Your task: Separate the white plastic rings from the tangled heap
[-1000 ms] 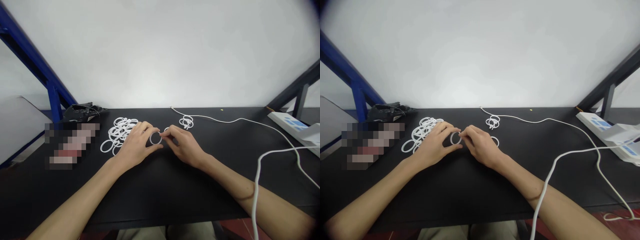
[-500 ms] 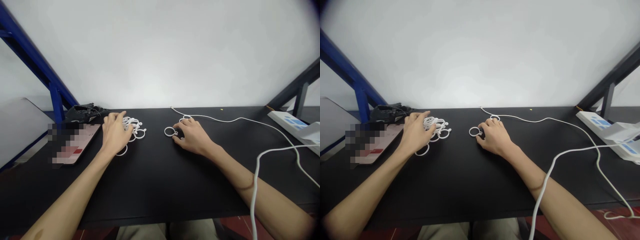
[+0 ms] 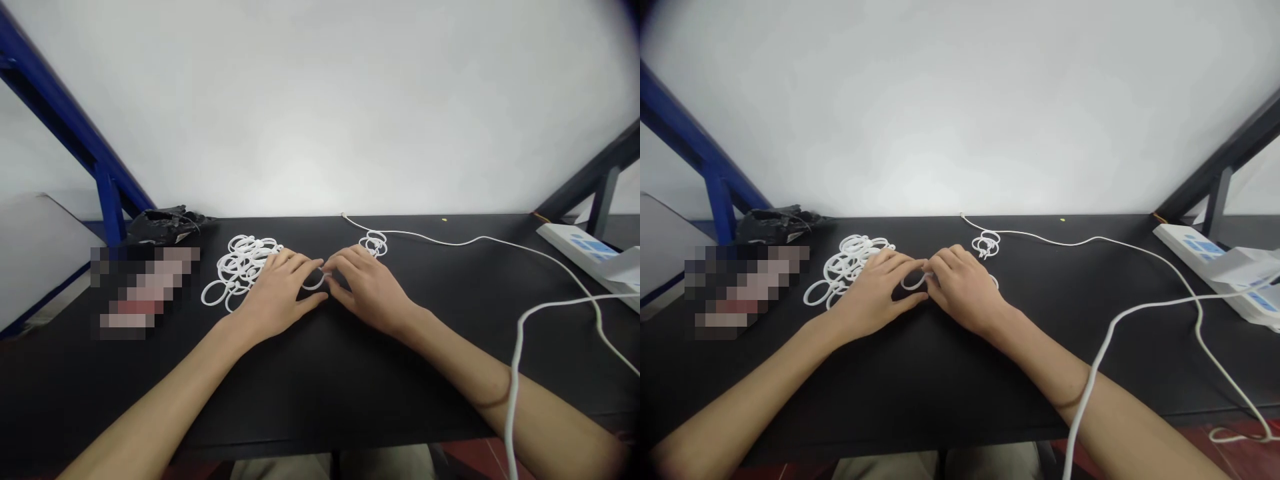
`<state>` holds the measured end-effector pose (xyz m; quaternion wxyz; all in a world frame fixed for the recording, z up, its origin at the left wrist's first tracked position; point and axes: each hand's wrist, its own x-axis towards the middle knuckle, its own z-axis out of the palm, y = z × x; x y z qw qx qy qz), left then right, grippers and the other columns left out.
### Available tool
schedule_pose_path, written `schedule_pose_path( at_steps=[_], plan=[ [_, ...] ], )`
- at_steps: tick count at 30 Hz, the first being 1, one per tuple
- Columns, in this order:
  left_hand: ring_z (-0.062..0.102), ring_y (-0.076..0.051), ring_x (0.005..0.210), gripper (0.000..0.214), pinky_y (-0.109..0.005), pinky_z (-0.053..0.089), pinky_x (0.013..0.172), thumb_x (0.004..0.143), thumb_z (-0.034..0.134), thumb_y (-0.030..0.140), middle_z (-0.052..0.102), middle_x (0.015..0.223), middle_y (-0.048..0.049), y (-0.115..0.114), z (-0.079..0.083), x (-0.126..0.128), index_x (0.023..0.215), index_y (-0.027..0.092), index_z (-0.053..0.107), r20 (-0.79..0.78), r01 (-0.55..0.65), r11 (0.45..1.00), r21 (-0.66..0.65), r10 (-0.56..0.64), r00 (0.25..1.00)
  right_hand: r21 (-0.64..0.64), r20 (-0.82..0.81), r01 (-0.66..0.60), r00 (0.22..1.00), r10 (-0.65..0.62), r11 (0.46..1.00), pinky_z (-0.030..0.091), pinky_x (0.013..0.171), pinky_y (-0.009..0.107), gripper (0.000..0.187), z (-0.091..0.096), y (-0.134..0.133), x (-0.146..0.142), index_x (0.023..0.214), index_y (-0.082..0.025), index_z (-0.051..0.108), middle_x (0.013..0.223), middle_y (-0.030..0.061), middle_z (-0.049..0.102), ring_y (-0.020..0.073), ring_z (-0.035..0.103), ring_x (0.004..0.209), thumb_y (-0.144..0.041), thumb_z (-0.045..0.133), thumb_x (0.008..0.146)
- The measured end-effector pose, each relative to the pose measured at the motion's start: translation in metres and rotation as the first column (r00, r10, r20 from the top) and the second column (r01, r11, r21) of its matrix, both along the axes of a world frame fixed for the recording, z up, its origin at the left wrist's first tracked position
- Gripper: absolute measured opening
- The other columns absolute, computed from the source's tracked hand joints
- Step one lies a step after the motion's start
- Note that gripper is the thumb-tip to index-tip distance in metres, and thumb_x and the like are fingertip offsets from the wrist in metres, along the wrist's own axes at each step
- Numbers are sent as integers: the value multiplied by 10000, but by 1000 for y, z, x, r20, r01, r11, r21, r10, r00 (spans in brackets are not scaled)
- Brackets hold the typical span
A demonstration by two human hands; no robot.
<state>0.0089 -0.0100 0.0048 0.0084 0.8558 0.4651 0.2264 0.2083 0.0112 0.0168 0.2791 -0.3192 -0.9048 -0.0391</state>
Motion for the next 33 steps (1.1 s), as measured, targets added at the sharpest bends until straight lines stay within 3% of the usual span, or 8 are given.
schedule_pose_path(
  at_steps=[5,14,23,33],
  plan=[
    [490,-248,1060,391,-443,404,960,897,601,395,648,1122,-56,0,2,-2,1231,194,567,38,11,1000,-17,-10,999,-77,-67,-38,997,33,996,506,697,313,99,-3,-3,-1,1012,-167,568,920,62,677,183,591,812,-177,509,933],
    [497,-231,1045,333,-434,403,962,901,609,361,653,1128,-39,2,2,-3,1192,201,581,63,18,1000,-20,-16,998,-66,-66,-40,997,36,997,483,662,299,63,-3,-5,-4,970,-177,533,895,63,638,187,551,800,-141,502,928],
    [496,-237,982,387,-421,424,898,868,638,436,660,1035,-62,0,7,-5,1136,158,602,66,12,999,32,-15,998,-151,-183,-81,982,52,985,494,697,301,54,-1,-3,-2,969,-185,544,895,52,632,166,570,797,-150,511,943],
    [493,-229,962,318,-417,430,889,875,646,357,635,1039,-65,-1,8,-4,1121,163,592,100,14,997,80,-22,995,-208,-238,-117,969,66,971,489,715,301,73,-3,-1,0,995,-206,548,922,44,625,165,584,842,-169,518,940]
  ],
)
